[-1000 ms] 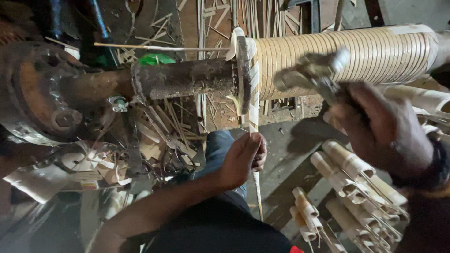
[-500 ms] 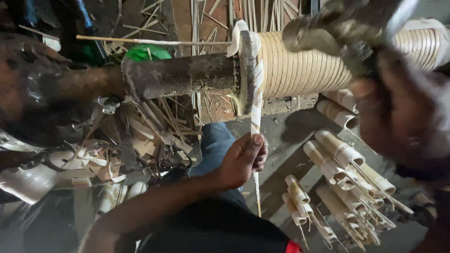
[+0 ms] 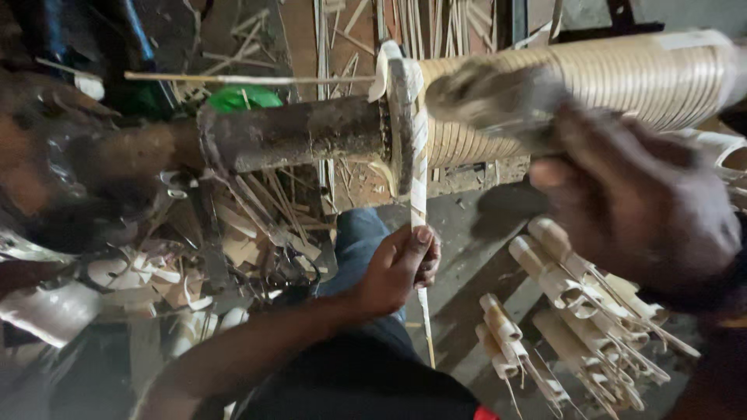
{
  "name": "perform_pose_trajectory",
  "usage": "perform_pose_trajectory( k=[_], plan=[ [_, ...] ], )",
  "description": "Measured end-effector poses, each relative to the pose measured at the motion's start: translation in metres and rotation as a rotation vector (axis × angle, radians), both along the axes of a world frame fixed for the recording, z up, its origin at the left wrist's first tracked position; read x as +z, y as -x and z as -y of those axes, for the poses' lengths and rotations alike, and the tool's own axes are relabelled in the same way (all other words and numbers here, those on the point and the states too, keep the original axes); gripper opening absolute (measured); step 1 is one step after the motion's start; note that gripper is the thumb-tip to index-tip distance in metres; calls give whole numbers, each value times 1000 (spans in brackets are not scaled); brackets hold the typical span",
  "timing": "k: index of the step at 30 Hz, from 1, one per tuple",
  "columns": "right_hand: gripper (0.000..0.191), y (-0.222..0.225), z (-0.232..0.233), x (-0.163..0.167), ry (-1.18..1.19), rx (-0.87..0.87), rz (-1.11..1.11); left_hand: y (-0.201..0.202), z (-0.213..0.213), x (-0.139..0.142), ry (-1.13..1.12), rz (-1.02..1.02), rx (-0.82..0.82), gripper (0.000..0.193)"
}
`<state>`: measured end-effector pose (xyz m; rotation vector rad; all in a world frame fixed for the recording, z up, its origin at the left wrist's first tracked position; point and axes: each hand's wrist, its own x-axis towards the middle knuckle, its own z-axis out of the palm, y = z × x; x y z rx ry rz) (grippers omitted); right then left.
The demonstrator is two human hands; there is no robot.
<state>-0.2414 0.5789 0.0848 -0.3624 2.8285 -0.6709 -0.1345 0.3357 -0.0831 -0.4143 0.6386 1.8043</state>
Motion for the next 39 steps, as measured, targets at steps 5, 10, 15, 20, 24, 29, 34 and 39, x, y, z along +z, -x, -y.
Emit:
perform_pose_trajectory(
  k=[5,10,15,20,24,29,34,39],
  plan=[
    [40,1,-16,-23,20,-43,208,4,-1,3,25,43,20,31],
    [41,9,-77,-44,313,-241,164,7,2,5,13,-13,5,36],
    [47,48,-114,-71,394,-411,457,9,2,3,1,-16,-37,36],
    [39,80,-104,-91,77,56,340,6,2,-2,28,34,-44,36],
    [39,96,-106,-87,147,-37,450,3,5,-6,-54,17,-17,37],
    [38,103,-106,-102,42,187,330,4,6,-8,-39,17,-55,37],
    [38,109,-112,-102,123,31,447,7,7,-5,-67,-10,-40,35],
    [38,103,-103,-105,36,232,317,7,6,-6,-44,-36,-71,38]
  ],
)
